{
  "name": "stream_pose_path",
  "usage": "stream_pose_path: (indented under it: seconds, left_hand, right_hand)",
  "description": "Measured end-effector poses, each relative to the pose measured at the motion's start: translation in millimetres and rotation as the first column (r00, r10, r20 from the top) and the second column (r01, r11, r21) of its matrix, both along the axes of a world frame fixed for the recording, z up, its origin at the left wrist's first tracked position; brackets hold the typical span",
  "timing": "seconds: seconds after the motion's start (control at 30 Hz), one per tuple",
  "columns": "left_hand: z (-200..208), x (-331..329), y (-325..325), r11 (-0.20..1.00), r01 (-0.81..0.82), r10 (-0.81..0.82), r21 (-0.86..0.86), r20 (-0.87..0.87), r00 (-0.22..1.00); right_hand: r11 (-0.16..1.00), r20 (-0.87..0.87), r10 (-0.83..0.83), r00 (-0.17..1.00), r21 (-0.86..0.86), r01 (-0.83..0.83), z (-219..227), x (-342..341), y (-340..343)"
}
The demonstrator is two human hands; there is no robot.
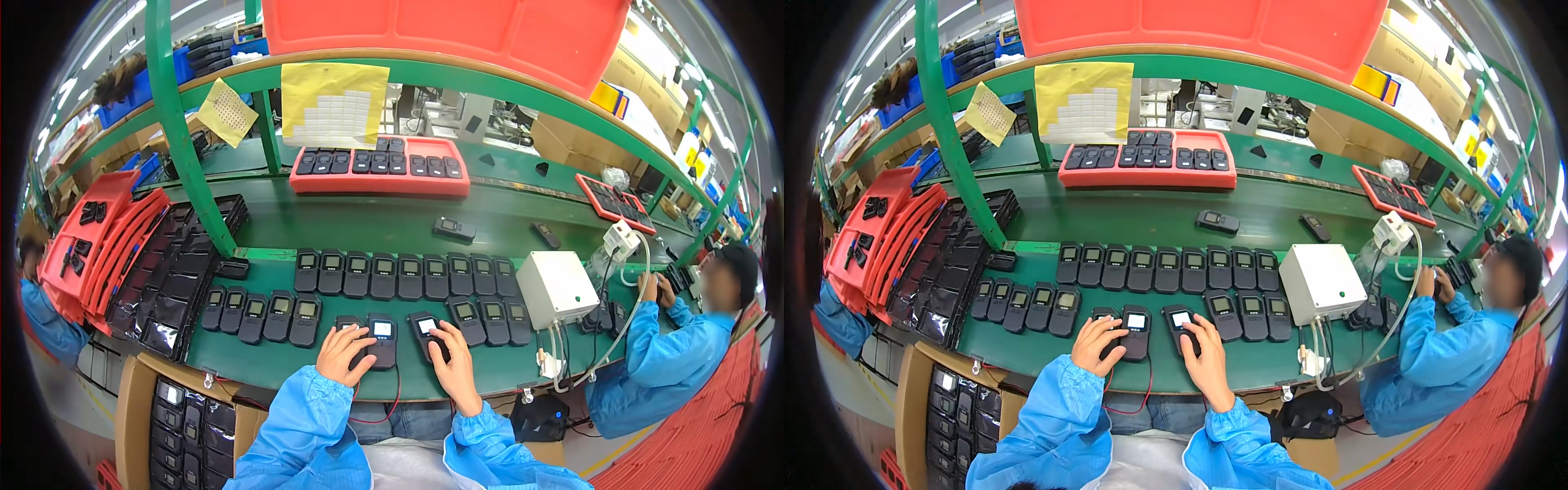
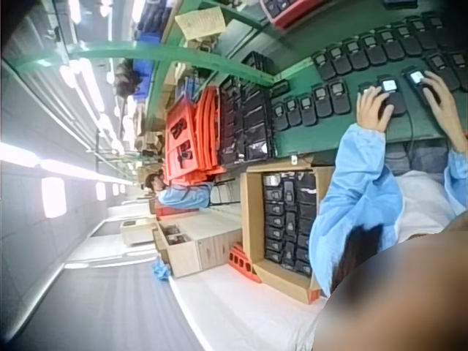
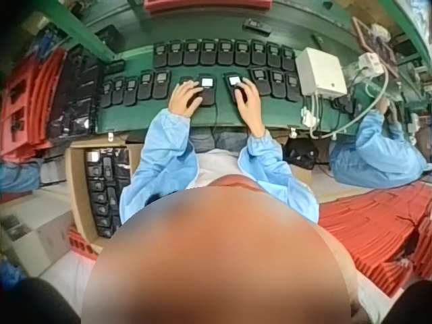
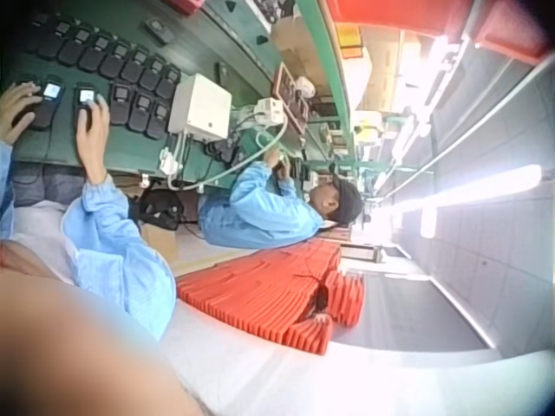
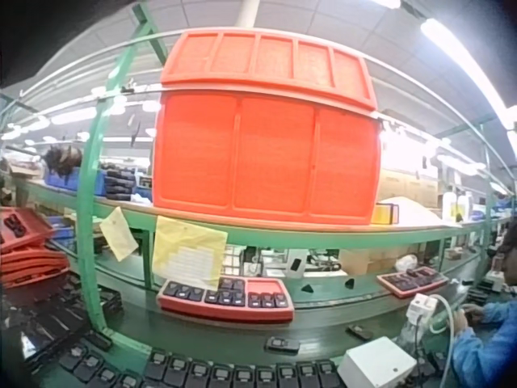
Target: Inserting batteries into handheld electronic devices and organizing them on an assembly line workbench.
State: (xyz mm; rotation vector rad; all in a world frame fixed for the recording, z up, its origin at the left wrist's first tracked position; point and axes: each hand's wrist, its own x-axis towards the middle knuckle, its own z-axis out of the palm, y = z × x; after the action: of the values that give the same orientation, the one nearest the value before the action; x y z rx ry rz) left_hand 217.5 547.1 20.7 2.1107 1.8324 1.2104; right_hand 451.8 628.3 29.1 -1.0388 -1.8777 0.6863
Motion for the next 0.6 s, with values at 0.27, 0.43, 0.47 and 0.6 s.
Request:
stream_pose_path:
  seconds: [0.27,0.43,0.47,0.6]
  left_hand:
    - [-3,-11,-1,0.999,-0.023,0.017,0.039,0.155,0.988]
    - [-2,-7,-6,0.999,0.030,-0.030,0.024,0.018,0.999]
    - [0,-6,-7,0.999,0.045,-0.044,0.019,-0.045,0.998]
    - [1,-2,-6,0.999,0.039,-0.042,-0.032,-0.095,0.995]
  right_hand:
    - [1.000,0.018,0.001,1.000,0.018,-0.001,-3,0,-4]
    - [1.000,0.029,-0.001,1.000,0.019,0.000,-3,2,-6]
    - [1.000,0.025,-0.001,1.000,0.017,0.001,-4,1,-4]
    - [1.000,0.025,-0.014,1.000,0.009,0.014,-6,1,-1]
